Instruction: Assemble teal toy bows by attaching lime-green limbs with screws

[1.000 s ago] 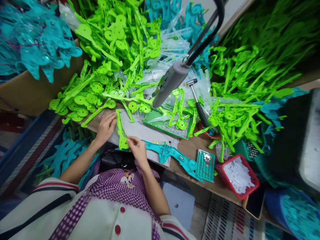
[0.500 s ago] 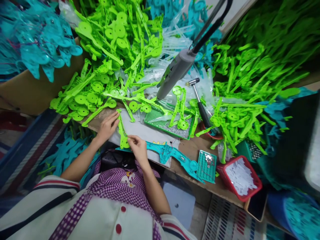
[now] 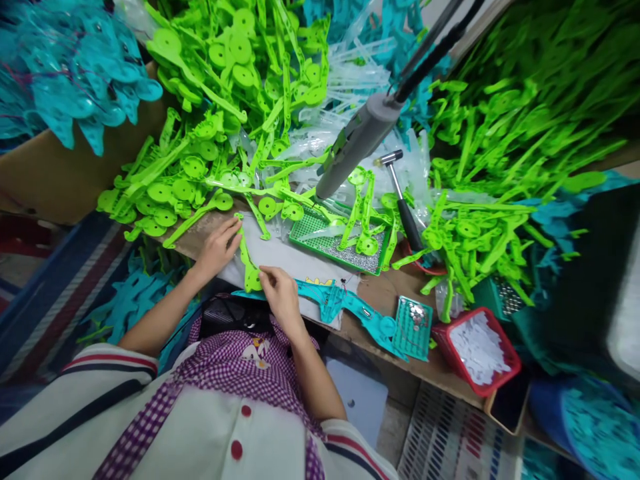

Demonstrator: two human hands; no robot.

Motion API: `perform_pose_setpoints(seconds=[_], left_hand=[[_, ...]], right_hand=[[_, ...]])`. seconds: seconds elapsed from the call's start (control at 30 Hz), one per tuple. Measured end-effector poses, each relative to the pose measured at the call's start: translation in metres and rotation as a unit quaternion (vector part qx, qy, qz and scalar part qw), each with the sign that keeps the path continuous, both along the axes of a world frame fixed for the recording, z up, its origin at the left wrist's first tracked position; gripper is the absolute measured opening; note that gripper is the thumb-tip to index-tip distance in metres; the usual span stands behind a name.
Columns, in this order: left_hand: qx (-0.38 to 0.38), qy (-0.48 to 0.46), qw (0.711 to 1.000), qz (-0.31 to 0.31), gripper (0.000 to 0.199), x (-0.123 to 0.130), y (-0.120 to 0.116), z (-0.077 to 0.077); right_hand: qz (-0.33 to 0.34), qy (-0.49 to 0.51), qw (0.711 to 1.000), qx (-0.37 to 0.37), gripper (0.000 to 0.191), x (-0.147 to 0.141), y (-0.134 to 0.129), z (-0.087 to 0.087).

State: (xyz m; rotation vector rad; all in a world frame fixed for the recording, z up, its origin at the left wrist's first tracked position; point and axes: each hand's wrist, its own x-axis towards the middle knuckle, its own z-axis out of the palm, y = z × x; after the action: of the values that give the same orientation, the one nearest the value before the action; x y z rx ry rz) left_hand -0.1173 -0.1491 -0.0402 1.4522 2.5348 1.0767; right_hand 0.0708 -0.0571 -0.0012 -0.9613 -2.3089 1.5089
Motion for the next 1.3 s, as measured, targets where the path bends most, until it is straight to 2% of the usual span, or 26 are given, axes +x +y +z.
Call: perform_pose_setpoints(seconds=[0.07,0.13,0.27,0.4,0.57,0.8,0.97,1.03,1.1,1.17,1.2,1.27,1.3], left_hand=[[-0.007,0.006,1.0,0.0,0.038,0.0,0.0,0.001],[-0.014,0.009,1.0,0.004,0.038,0.0,0.0,0.002],[-0.013,0.001,1.0,0.005,0.038,-0.001,0.0,0.001],[0.007,-0.013,1.0,0.002,0.039,-0.002,0.0,-0.004],[0.016,-0.013,1.0,0.006,0.042,-0.002,0.0,-0.008],[-0.014,0.027,0.999,0.021,0.044,0.015,0.0,-0.005],[-0.053,0.034,0.997,0.033,0.043,0.018,0.002,-0.003],[-0.059,0.026,0.997,0.043,0.043,0.017,0.003,-0.003],[-0.055,0.022,0.997,0.049,0.042,0.016,0.003,-0.004],[-0.049,0.022,0.997,0.05,0.042,0.016,0.003,-0.005],[-0.047,0.022,0.997,0.05,0.042,0.015,0.002,-0.006],[-0.043,0.019,0.998,0.05,0.042,0.014,0.002,-0.009],[-0.041,0.018,0.998,0.051,0.042,0.014,0.002,-0.009]], right_hand=[[0.029,-0.015,0.99,0.14,0.033,0.005,-0.003,0.002],[0.082,-0.017,0.967,0.241,0.033,0.01,-0.006,0.0],[0.205,0.014,0.923,0.325,0.034,0.018,-0.006,-0.013],[0.231,0.012,0.915,0.33,0.034,0.02,0.005,-0.023],[0.266,0.001,0.904,0.335,0.037,0.019,0.007,-0.022],[0.259,0.028,0.889,0.376,0.038,0.029,0.007,-0.025],[0.263,0.004,0.881,0.394,0.039,0.03,0.005,-0.031],[0.269,-0.013,0.884,0.381,0.039,0.031,0.003,-0.029],[0.284,-0.008,0.889,0.36,0.039,0.033,0.006,-0.018],[0.248,0.037,0.902,0.352,0.04,0.031,0.02,0.003],[0.196,0.073,0.912,0.354,0.042,0.026,0.032,0.016],[0.01,0.148,0.919,0.364,0.047,0.007,0.065,0.042],[-0.092,0.198,0.906,0.362,0.049,-0.006,0.086,0.054]])
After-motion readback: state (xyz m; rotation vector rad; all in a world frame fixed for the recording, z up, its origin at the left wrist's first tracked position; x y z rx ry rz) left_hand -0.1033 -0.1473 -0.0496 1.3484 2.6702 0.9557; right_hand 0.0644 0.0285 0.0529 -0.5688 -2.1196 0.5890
